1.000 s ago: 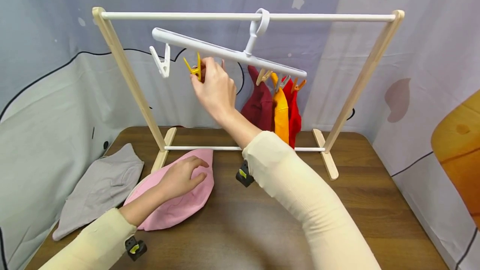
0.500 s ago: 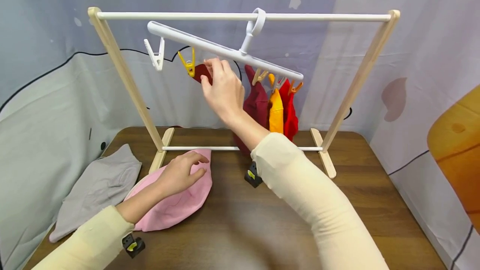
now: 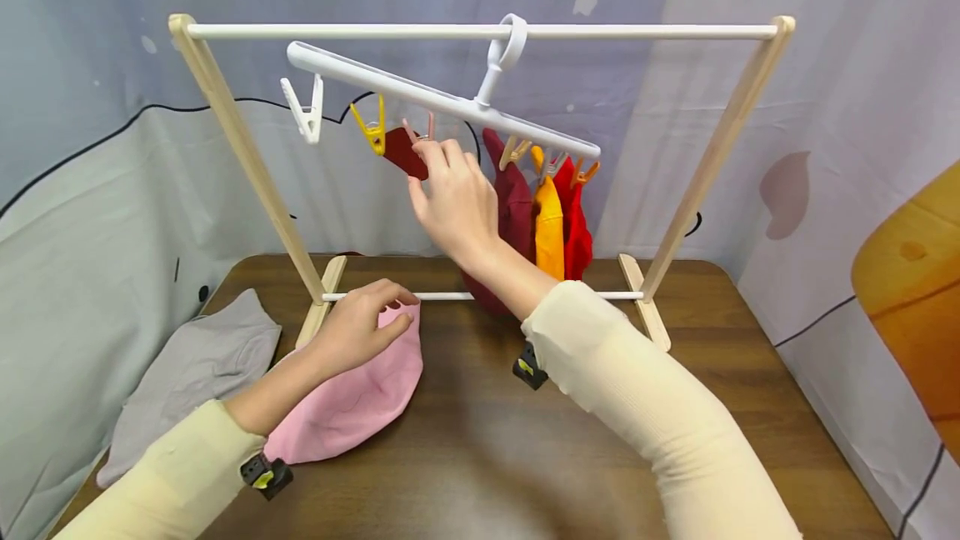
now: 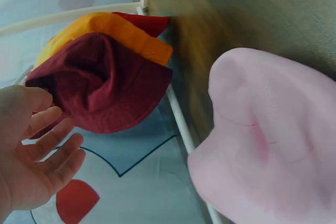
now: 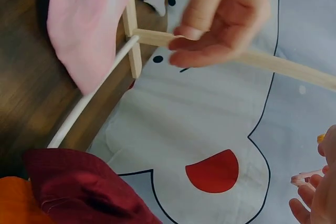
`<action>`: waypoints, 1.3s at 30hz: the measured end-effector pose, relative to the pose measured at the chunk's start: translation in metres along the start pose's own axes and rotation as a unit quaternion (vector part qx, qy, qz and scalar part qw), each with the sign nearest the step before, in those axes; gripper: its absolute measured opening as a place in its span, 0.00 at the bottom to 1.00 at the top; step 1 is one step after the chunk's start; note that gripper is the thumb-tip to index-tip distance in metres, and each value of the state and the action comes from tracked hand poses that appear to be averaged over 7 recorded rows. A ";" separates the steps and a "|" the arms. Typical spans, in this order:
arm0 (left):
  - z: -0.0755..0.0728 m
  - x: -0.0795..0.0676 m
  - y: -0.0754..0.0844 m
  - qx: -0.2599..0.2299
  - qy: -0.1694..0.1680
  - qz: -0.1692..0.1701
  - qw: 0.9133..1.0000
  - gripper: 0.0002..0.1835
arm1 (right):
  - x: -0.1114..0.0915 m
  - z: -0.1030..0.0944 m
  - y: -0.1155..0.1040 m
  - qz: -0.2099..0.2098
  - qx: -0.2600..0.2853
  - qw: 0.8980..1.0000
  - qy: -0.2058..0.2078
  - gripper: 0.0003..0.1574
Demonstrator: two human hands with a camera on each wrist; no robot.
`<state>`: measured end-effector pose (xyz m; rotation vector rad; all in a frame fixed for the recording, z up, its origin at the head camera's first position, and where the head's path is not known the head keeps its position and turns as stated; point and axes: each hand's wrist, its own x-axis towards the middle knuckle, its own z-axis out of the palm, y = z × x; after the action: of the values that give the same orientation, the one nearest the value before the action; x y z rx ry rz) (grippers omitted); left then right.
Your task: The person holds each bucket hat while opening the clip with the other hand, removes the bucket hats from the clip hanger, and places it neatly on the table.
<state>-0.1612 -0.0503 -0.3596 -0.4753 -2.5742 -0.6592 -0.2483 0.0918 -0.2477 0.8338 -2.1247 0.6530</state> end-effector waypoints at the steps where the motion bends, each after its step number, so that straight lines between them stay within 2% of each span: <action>1: -0.001 0.002 0.000 -0.001 0.002 0.005 1.000 0.06 | -0.002 0.000 0.001 -0.004 -0.003 1.000 0.002 0.19; 9: -0.011 0.013 0.001 -0.015 0.031 0.020 0.999 0.06 | -0.020 0.000 0.013 -0.061 -0.028 0.997 0.028 0.18; 13: -0.015 0.018 0.001 -0.029 0.047 0.026 0.998 0.06 | -0.029 0.002 0.018 -0.074 -0.030 0.996 0.031 0.17; 24: -0.021 0.030 0.001 -0.038 0.084 0.035 0.995 0.08 | -0.053 0.002 0.035 -0.051 -0.007 0.999 0.014 0.18; 35: -0.025 0.042 0.002 -0.083 0.091 0.048 0.991 0.12 | -0.066 0.002 0.052 -0.030 0.002 0.999 0.024 0.19; 39: -0.027 0.046 0.002 -0.085 0.090 0.045 0.991 0.13 | -0.071 0.002 0.059 -0.018 0.002 0.999 0.032 0.22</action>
<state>-0.1904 -0.0525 -0.3153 -0.5577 -2.3245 -0.8537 -0.2562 0.1537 -0.3154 0.8406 -2.0465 0.6558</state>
